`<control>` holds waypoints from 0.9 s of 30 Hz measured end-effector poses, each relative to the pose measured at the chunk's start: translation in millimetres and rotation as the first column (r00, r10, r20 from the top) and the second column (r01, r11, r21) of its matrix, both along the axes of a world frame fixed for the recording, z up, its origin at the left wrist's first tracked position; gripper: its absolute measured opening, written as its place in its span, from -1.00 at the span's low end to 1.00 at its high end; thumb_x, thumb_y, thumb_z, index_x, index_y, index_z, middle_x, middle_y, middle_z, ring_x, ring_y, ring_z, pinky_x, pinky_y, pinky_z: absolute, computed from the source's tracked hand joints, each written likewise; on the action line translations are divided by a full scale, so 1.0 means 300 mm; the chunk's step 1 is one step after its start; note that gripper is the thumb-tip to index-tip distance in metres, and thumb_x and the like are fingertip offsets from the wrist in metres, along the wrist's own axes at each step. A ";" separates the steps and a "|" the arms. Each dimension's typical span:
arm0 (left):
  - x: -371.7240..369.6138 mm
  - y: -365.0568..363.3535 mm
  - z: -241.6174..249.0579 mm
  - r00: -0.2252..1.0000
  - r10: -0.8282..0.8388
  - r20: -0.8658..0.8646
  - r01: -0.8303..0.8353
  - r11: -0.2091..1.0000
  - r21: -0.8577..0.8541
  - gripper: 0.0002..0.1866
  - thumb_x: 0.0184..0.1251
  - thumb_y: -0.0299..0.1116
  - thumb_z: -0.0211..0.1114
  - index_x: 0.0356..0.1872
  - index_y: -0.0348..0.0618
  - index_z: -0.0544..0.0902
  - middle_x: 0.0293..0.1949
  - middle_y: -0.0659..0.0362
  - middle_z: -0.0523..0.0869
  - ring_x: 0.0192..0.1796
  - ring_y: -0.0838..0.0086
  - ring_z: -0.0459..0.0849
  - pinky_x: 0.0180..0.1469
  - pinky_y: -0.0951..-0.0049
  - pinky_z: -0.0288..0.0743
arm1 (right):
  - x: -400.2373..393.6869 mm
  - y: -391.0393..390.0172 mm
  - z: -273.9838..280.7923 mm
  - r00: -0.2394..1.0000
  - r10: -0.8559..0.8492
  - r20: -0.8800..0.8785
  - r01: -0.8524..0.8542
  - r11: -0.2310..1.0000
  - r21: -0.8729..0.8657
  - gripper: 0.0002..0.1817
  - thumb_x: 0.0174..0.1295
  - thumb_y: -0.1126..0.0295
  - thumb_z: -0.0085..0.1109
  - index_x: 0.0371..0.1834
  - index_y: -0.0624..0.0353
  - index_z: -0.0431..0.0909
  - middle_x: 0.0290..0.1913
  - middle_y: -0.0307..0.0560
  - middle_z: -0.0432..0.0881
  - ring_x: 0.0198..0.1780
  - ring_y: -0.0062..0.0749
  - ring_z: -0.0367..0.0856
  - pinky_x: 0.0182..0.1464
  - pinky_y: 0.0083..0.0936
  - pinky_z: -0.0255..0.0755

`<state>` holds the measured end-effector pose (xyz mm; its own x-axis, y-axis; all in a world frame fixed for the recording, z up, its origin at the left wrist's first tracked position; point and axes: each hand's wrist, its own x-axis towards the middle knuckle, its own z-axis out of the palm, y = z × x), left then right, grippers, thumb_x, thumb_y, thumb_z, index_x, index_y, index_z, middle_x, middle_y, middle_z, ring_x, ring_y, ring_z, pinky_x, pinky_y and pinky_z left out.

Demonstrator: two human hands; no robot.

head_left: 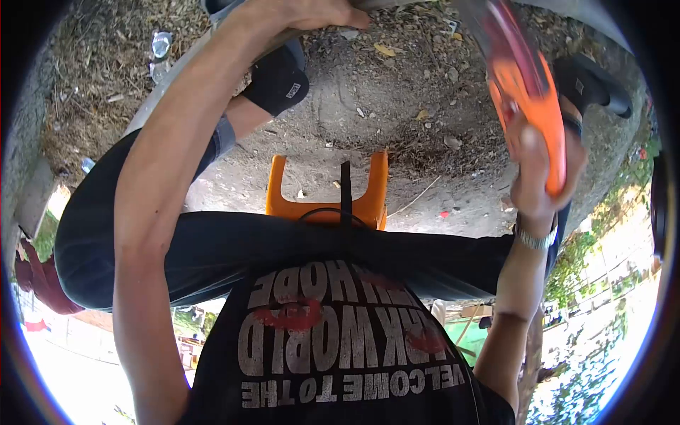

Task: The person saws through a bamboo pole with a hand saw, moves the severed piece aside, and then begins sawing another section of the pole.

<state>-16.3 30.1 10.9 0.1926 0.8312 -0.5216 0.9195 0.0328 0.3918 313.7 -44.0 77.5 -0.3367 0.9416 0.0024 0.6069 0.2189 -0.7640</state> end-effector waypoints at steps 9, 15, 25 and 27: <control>0.025 -0.010 0.021 0.999 -0.004 -0.044 0.005 1.000 0.013 -0.10 -0.31 0.03 0.71 0.14 -0.34 0.72 -0.11 -0.20 0.84 -0.01 -0.07 0.82 0.10 0.03 0.71 | -0.016 0.029 0.025 0.993 0.116 0.013 -0.117 0.992 0.049 -0.79 0.33 0.35 0.35 -0.29 0.32 0.73 -0.57 -0.19 0.60 -0.58 -0.57 0.54 -0.47 -0.55 0.33; 0.003 -0.010 -0.017 1.000 0.027 -0.010 -0.027 0.999 0.033 -0.13 -0.27 0.04 0.71 0.13 -0.32 0.73 -0.09 -0.15 0.85 -0.02 -0.06 0.82 0.11 0.05 0.71 | 0.050 -0.057 0.023 1.000 -0.023 0.018 0.026 0.982 -0.187 -0.67 0.32 0.18 0.39 -0.28 0.31 0.75 -0.49 -0.21 0.61 -0.50 -0.59 0.49 -0.27 -0.56 0.39; 0.010 -0.020 -0.002 0.999 0.036 -0.033 -0.035 0.998 0.043 -0.16 -0.19 -0.01 0.67 0.15 -0.36 0.67 -0.13 -0.23 0.82 -0.03 -0.09 0.83 0.07 0.01 0.71 | 0.045 -0.095 0.036 0.969 -0.224 -0.107 0.163 0.899 -0.406 -0.51 0.40 0.10 0.24 0.04 0.42 0.61 -0.25 -0.12 0.69 -0.19 -0.34 0.71 -0.04 -0.26 0.54; 0.015 -0.030 0.011 0.999 0.025 -0.037 -0.025 1.000 -0.009 -0.15 -0.21 0.00 0.67 0.15 -0.36 0.67 -0.14 -0.23 0.83 -0.04 -0.10 0.83 0.07 0.02 0.72 | 0.099 0.001 0.000 0.769 -0.379 -0.514 -0.130 0.696 -0.707 -0.53 0.45 0.12 0.17 0.10 0.38 0.64 -0.21 -0.12 0.66 -0.15 -0.35 0.69 0.06 -0.22 0.56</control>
